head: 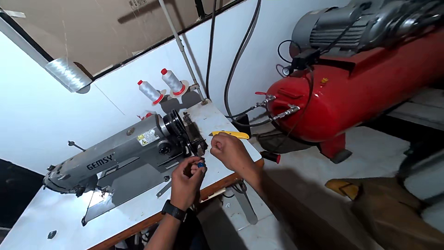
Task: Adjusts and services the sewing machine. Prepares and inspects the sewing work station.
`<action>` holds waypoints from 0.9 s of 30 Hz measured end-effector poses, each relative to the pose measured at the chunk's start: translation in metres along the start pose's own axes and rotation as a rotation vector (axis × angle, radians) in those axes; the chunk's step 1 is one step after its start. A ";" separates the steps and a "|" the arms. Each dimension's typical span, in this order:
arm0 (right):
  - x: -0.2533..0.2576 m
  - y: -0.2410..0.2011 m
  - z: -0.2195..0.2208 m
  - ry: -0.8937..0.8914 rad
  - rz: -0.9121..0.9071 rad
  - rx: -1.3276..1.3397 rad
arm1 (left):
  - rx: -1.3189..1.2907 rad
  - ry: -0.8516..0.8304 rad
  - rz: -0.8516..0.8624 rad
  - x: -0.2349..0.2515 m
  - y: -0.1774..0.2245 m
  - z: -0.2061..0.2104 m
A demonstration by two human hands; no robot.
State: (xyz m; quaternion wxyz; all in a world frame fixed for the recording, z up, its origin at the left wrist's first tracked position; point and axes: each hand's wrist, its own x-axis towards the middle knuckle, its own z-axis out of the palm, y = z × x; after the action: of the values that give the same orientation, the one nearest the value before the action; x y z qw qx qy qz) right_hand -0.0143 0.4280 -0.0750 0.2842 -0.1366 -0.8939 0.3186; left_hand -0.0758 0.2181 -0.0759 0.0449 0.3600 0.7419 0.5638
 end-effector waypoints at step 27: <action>0.263 -0.005 0.097 -0.270 0.179 0.304 | -0.002 0.011 0.071 -0.001 -0.006 0.006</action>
State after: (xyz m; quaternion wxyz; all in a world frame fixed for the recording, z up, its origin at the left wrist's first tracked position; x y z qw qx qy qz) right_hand -0.2837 0.4881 -0.0226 0.1498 -0.1269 -0.8499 0.4890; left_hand -0.0746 0.2220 -0.0834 0.0212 0.3830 0.7284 0.5677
